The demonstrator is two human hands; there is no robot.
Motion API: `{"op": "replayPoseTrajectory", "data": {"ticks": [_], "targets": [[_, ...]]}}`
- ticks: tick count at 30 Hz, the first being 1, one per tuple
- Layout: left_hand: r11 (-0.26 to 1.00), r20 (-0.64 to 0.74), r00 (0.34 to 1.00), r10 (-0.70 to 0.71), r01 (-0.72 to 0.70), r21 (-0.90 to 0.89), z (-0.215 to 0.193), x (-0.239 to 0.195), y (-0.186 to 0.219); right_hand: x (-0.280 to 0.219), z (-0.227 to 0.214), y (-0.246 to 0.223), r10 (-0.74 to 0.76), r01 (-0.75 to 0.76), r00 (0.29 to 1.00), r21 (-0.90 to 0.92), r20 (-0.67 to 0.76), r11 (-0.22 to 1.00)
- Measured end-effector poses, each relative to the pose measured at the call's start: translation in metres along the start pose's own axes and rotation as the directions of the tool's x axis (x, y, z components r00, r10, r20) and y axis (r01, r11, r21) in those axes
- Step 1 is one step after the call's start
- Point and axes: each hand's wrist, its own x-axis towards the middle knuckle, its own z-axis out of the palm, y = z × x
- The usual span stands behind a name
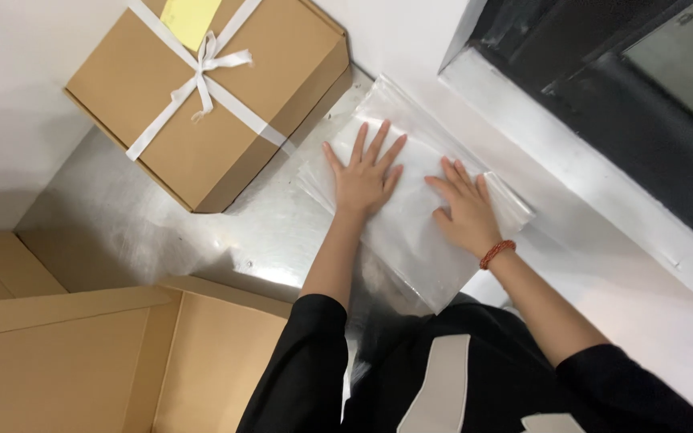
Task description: The person removes a sticky note from a cardboard box, unties a white ribbon, and places the box aside. They then open another box, remove a folded brown garment from a plastic bag, and hang it on a clothing rack. Finally, they fold the plastic bag, place it on a stack, and tie a white ribbon around a cardboard box.
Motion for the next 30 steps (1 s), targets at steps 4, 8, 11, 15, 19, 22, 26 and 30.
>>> {"op": "replayPoseTrajectory", "data": {"ticks": [4, 8, 11, 15, 19, 22, 26, 30], "targets": [[0.999, 0.06, 0.998, -0.036, 0.035, 0.008, -0.008, 0.001, -0.015, 0.003, -0.009, 0.004, -0.002, 0.001, 1.0, 0.06, 0.005, 0.998], [0.999, 0.106, 0.993, -0.048, 0.048, 0.002, -0.014, 0.001, -0.025, 0.005, -0.012, 0.021, -0.082, 0.084, 0.994, 0.024, -0.066, 0.996], [0.999, 0.104, 0.993, -0.046, 0.048, -0.015, -0.015, 0.002, -0.026, 0.03, -0.011, 0.027, -0.207, 0.196, 0.946, -0.068, -0.25, 0.978], [0.999, 0.076, 0.997, -0.03, 0.031, -0.014, -0.007, 0.002, -0.027, 0.08, -0.013, -0.033, -0.383, 0.404, 0.857, -0.013, -0.343, 0.915], [1.0, 0.028, 1.0, -0.006, 0.006, 0.002, 0.008, 0.004, -0.028, 0.121, 0.018, -0.047, -0.545, 0.548, 0.8, -0.064, -0.252, 0.834], [1.0, 0.04, 0.999, -0.017, 0.016, 0.018, 0.001, 0.002, -0.026, 0.113, 0.029, -0.046, -0.491, 0.474, 0.856, -0.132, -0.164, 0.87], [0.999, 0.093, 0.995, -0.032, 0.031, 0.012, -0.003, 0.004, -0.029, 0.098, 0.023, -0.049, -0.458, 0.422, 0.879, -0.236, -0.129, 0.876], [0.997, 0.176, 0.982, -0.066, 0.057, 0.054, -0.008, 0.008, -0.023, 0.09, 0.022, -0.046, -0.369, 0.342, 0.927, -0.257, -0.064, 0.904]]}}
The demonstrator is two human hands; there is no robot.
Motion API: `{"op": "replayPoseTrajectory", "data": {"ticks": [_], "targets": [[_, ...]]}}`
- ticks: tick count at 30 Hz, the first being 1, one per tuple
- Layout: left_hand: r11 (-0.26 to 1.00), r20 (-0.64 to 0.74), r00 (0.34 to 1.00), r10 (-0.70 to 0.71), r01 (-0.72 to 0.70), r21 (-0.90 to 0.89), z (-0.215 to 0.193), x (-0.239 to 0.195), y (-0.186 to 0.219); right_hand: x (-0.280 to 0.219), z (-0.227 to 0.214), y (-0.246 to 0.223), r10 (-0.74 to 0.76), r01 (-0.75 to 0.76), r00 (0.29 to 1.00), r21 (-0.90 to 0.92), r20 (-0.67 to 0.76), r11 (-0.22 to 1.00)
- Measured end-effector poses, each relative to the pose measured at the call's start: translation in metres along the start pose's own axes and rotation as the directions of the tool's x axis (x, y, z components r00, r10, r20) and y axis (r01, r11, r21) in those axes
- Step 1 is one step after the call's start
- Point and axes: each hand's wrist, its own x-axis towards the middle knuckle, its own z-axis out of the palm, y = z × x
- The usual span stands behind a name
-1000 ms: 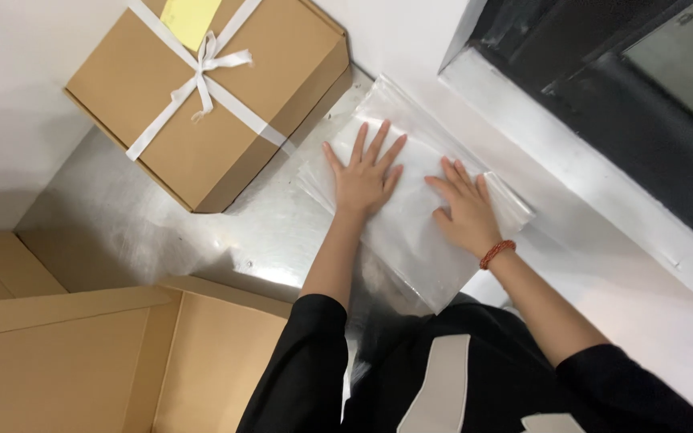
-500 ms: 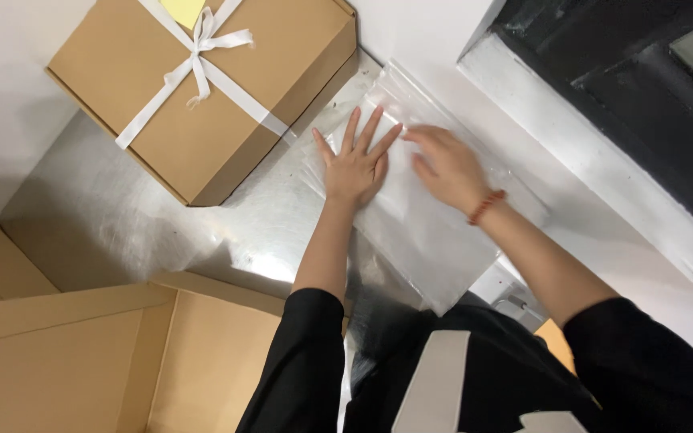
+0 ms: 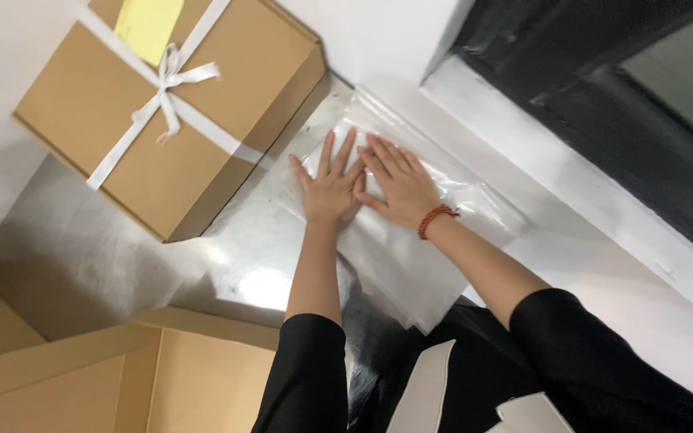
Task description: The person removes a sticky note from a cardboard box, unties a white ribbon, and places the box aside. They then open another box, remove a folded brown garment from a plastic bag, and hang it on a clothing rack. Finally, they fold the plastic bag, place it on a stack, and tie a white ribbon around a cardboard box.
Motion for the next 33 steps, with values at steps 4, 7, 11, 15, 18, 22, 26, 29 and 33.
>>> {"op": "replayPoseTrajectory", "data": {"ticks": [4, 7, 11, 15, 18, 22, 26, 29, 33], "targets": [[0.999, 0.03, 1.0, 0.007, -0.009, 0.042, 0.0, 0.002, 0.003, -0.006, -0.004, -0.003, 0.045, -0.047, 0.998, -0.053, -0.034, 0.997], [0.999, 0.079, 0.997, -0.011, 0.008, 0.04, -0.003, 0.0, 0.003, -0.008, -0.027, -0.017, 0.183, -0.18, 0.963, -0.033, 0.199, 0.983], [1.0, 0.066, 0.998, -0.02, 0.019, 0.017, -0.003, -0.001, 0.002, -0.016, -0.043, -0.029, 0.286, -0.288, 0.911, -0.038, 0.295, 0.957], [1.0, 0.029, 0.999, -0.014, 0.014, -0.015, 0.002, -0.002, 0.002, -0.026, -0.044, -0.038, 0.369, -0.383, 0.876, -0.017, 0.311, 0.923], [1.0, -0.006, 1.0, -0.008, 0.008, -0.007, 0.004, -0.003, 0.002, -0.034, -0.047, -0.045, 0.402, -0.424, 0.858, -0.002, 0.32, 0.906], [1.0, 0.003, 1.0, -0.01, 0.01, -0.007, 0.003, -0.001, 0.003, -0.052, -0.05, -0.052, 0.428, -0.454, 0.844, 0.006, 0.325, 0.891], [0.999, 0.084, 0.996, -0.033, 0.036, -0.028, -0.008, -0.002, 0.006, -0.068, -0.04, -0.053, 0.467, -0.483, 0.832, -0.021, 0.299, 0.875], [0.999, 0.093, 0.995, -0.032, 0.035, -0.026, -0.012, -0.005, 0.009, -0.08, -0.04, -0.059, 0.507, -0.524, 0.806, -0.028, 0.305, 0.851], [0.998, 0.102, 0.994, -0.029, 0.034, -0.043, -0.021, -0.007, 0.01, -0.092, -0.041, -0.069, 0.563, -0.574, 0.771, -0.058, 0.297, 0.817]]}}
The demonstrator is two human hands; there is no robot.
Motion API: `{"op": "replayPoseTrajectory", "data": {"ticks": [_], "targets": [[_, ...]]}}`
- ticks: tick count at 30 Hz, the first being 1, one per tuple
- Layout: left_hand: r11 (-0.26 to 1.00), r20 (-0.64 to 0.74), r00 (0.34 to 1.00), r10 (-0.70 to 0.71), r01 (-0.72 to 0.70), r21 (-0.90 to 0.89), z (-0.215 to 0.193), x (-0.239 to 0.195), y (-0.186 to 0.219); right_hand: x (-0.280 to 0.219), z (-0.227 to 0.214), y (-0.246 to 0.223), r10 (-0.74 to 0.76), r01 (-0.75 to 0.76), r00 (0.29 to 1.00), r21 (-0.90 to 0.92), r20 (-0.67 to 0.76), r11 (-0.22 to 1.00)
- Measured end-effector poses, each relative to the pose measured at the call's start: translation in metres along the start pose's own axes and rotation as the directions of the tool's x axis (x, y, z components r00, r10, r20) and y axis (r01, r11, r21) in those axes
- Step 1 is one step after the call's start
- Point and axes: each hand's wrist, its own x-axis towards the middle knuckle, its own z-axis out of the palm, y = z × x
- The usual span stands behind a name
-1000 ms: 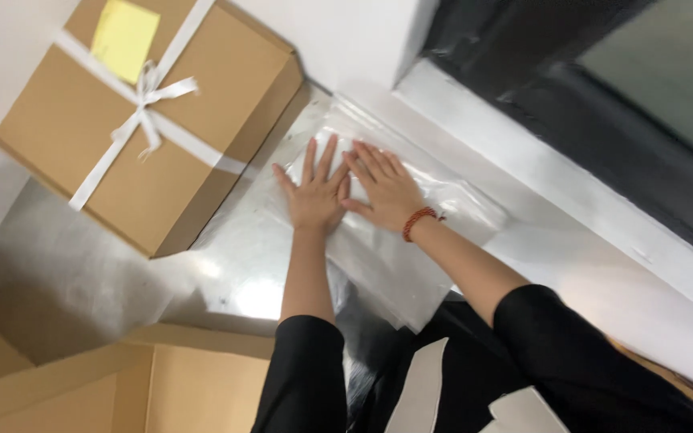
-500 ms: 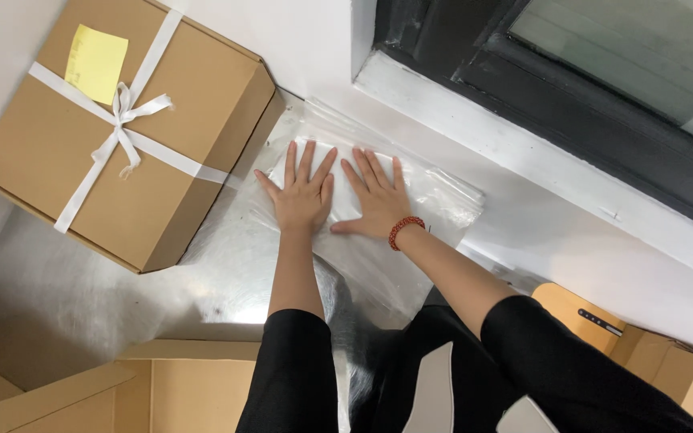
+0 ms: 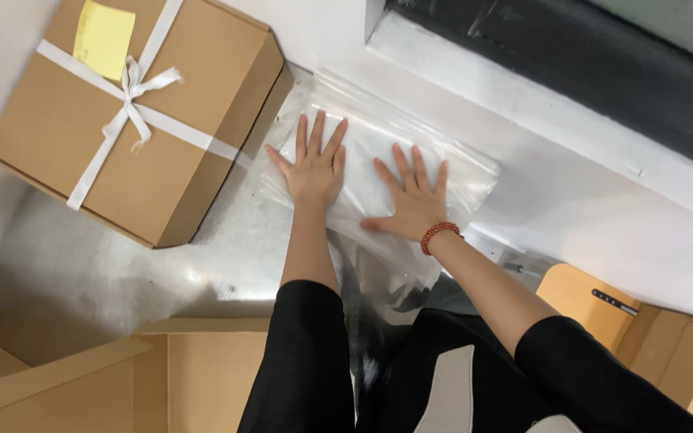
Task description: The person removes a sticky note from a cardboard box, unties a white ribbon, and places the box aside. They then open another box, remove a folded brown garment from a plastic bag, and hang it on a clothing rack. Finally, they fold the plastic bag, place it on a stack, and tie a white ribbon around a cardboard box.
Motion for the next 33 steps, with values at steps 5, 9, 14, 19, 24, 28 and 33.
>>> {"op": "replayPoseTrajectory", "data": {"ticks": [5, 9, 14, 19, 24, 28, 33], "targets": [[1.0, 0.008, 1.0, -0.002, 0.002, 0.009, 0.0, -0.004, 0.001, -0.02, 0.011, 0.005, 0.039, -0.039, 0.999, 0.015, -0.015, 0.999], [1.0, 0.008, 1.0, 0.006, -0.006, 0.024, 0.001, -0.001, -0.001, -0.028, 0.02, 0.013, 0.065, -0.065, 0.998, 0.033, -0.025, 0.997], [1.0, 0.004, 1.0, 0.007, -0.007, 0.02, 0.001, -0.002, 0.0, -0.04, 0.024, 0.021, 0.066, -0.066, 0.998, 0.042, -0.019, 0.997], [1.0, 0.01, 1.0, 0.014, -0.014, 0.019, -0.004, -0.006, 0.002, -0.051, 0.03, 0.03, 0.081, -0.081, 0.997, 0.071, -0.003, 0.994], [1.0, 0.016, 1.0, 0.008, -0.008, 0.024, -0.003, -0.004, 0.001, -0.061, 0.029, 0.036, 0.084, -0.086, 0.996, 0.072, 0.028, 0.994], [1.0, -0.008, 1.0, 0.016, -0.016, -0.003, 0.001, -0.005, -0.001, -0.07, 0.025, 0.037, 0.086, -0.089, 0.995, 0.086, 0.044, 0.992], [0.997, -0.101, 0.994, 0.032, -0.039, -0.065, 0.017, -0.002, -0.016, -0.072, 0.021, 0.035, 0.114, -0.121, 0.991, 0.11, 0.068, 0.986]]}}
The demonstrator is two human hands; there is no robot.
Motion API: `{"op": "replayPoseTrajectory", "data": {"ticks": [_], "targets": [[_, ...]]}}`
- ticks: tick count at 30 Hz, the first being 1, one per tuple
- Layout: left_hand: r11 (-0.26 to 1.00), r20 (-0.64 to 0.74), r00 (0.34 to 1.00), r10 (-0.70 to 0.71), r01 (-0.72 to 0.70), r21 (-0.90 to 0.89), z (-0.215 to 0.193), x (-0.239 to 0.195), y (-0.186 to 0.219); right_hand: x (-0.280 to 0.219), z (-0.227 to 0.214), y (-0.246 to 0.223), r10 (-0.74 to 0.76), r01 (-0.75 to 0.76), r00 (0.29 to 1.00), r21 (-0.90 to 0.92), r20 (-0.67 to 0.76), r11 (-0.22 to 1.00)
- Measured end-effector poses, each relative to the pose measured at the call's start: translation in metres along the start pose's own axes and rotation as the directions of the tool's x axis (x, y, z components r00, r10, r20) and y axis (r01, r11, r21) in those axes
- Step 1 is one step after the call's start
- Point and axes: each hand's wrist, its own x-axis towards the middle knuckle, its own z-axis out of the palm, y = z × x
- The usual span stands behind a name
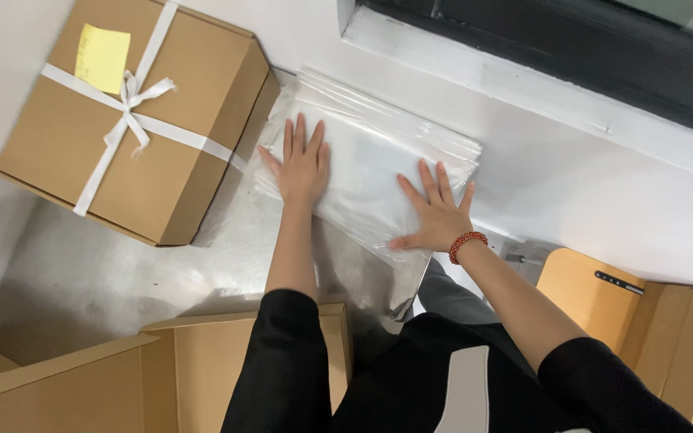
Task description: The person removes a sticky note from a cardboard box, unties a white ribbon, and places the box aside. They then open another box, remove a folded brown garment from a plastic bag, and hang it on a clothing rack. Finally, they fold the plastic bag, place it on a stack, and tie a white ribbon around a cardboard box.
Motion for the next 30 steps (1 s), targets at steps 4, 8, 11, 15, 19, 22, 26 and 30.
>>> {"op": "replayPoseTrajectory", "data": {"ticks": [4, 8, 11, 15, 19, 22, 26, 30], "targets": [[0.998, -0.108, 0.992, -0.062, 0.061, -0.017, 0.014, -0.016, -0.02, 0.003, 0.003, 0.004, -0.025, 0.025, 1.0, 0.002, -0.008, 1.0], [0.974, -0.046, 0.977, -0.208, 0.203, -0.104, 0.005, -0.046, -0.035, 0.005, 0.002, 0.007, -0.035, 0.035, 0.999, 0.003, -0.007, 0.999], [0.939, 0.025, 0.961, -0.277, 0.276, -0.206, 0.006, -0.07, -0.05, 0.001, -0.001, 0.007, -0.067, 0.067, 0.998, -0.011, -0.011, 0.998], [0.889, 0.077, 0.937, -0.34, 0.347, -0.3, 0.018, -0.11, -0.067, -0.015, -0.022, -0.001, -0.102, 0.102, 0.995, 0.031, 0.011, 0.994], [0.836, -0.028, 0.876, -0.481, 0.449, -0.314, 0.006, -0.192, -0.049, -0.014, -0.015, -0.007, -0.134, 0.129, 0.989, -0.086, -0.057, 0.988], [0.788, -0.158, 0.811, -0.563, 0.469, -0.4, -0.012, -0.274, -0.02, 0.009, 0.009, -0.007, -0.274, 0.26, 0.955, -0.12, -0.115, 0.958], [0.625, -0.319, 0.538, -0.78, 0.655, -0.425, 0.024, -0.391, 0.004, 0.019, 0.035, -0.037, -0.566, 0.571, 0.8, -0.036, -0.197, 0.82], [0.271, -0.24, 0.177, -0.955, 0.851, -0.45, 0.054, -0.488, 0.031, -0.002, 0.039, -0.104, -0.793, 0.843, 0.538, 0.154, -0.285, 0.516]]}}
